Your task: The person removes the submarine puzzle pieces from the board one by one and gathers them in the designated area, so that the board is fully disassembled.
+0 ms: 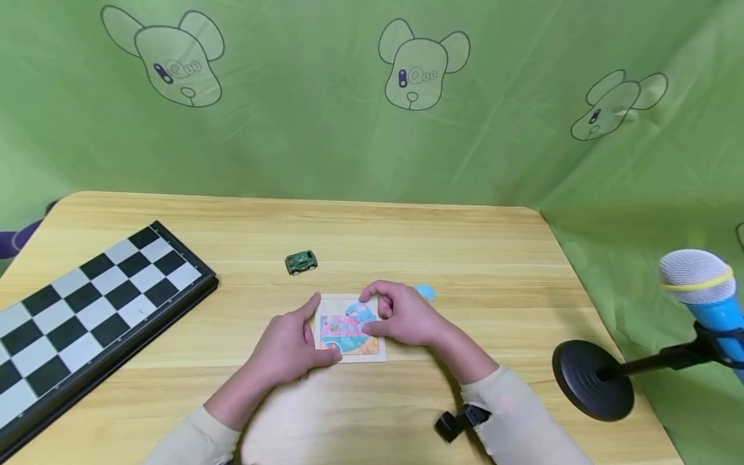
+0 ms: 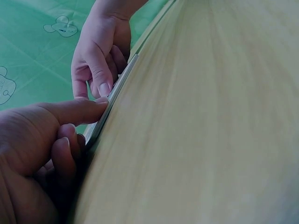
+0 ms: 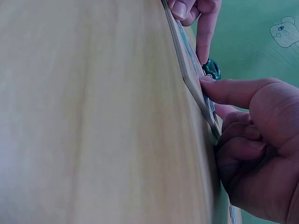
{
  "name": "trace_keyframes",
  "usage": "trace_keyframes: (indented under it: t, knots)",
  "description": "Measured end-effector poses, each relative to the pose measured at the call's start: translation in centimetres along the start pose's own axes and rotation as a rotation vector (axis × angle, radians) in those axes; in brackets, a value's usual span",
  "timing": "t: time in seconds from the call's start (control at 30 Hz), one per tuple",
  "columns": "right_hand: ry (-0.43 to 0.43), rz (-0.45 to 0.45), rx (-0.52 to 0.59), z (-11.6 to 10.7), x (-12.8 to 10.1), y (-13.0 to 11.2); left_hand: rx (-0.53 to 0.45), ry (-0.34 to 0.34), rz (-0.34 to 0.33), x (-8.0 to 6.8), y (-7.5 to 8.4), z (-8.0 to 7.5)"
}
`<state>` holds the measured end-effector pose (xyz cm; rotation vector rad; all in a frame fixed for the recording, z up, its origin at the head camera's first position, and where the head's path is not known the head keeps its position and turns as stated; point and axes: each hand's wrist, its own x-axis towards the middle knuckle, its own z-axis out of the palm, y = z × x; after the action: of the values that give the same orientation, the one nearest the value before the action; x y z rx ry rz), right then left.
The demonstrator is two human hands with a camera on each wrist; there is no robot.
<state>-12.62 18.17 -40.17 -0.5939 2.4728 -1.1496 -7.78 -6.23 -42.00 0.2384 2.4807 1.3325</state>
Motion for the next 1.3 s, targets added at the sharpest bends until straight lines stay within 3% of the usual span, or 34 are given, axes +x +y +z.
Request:
trace_keyframes:
  t: [0.57, 0.97, 1.3]
  knots:
    - [0.122, 0.019, 0.051, -0.1, -1.9, 0.1, -0.015, -0.005, 0.005, -0.1, -0.1, 0.1]
    - [0.227, 0.077, 0.051, -2.5, -4.4, 0.1, -0.02, 0.01, 0.0, -0.1, 0.1, 0.0]
    - [0.306, 0.163, 0.038, -5.0, -6.2, 2.1, -0.017, 0.013, 0.005, -0.1, 0.1, 0.1]
